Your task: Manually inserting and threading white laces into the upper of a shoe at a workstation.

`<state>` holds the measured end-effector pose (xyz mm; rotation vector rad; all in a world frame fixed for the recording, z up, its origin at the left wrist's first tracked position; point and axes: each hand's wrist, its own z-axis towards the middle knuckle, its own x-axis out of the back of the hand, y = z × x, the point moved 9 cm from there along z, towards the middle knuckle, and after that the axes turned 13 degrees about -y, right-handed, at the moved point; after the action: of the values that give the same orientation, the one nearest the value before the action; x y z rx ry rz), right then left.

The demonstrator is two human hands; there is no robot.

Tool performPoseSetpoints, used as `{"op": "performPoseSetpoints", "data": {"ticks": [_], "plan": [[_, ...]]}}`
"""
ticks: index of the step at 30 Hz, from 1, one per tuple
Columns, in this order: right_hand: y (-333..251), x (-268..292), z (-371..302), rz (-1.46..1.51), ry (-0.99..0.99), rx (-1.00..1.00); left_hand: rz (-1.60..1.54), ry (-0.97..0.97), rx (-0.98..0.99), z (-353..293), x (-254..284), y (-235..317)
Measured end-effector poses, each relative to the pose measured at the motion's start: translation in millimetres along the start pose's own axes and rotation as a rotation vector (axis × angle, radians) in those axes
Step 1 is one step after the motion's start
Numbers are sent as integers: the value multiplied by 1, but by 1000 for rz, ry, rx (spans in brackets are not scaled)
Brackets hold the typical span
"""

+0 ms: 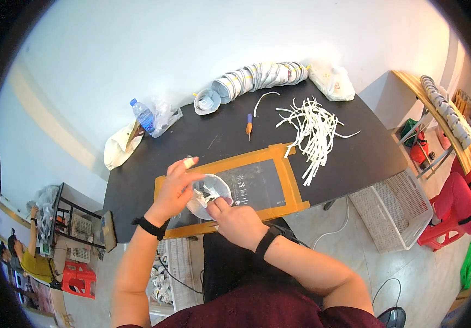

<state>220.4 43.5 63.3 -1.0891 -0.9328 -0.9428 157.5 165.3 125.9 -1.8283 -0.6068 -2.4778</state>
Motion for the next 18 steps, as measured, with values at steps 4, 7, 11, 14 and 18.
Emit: {"op": "performPoseSetpoints", "data": {"ticks": [4, 7, 11, 14, 18], "plan": [[3, -6, 7, 12, -30, -45, 126, -234, -135, 15, -22, 21], [5, -9, 9, 29, -32, -46, 195, -328, -74, 23, -36, 9], [4, -8, 8, 88, -3, -20, 167, -402, -101, 30, -45, 0], [6, -4, 8, 116, 7, -60, 74, -435, -80, 33, -51, -12], [13, -2, 11, 176, -55, -129, 121, -445, -66, 39, -53, -12]]}}
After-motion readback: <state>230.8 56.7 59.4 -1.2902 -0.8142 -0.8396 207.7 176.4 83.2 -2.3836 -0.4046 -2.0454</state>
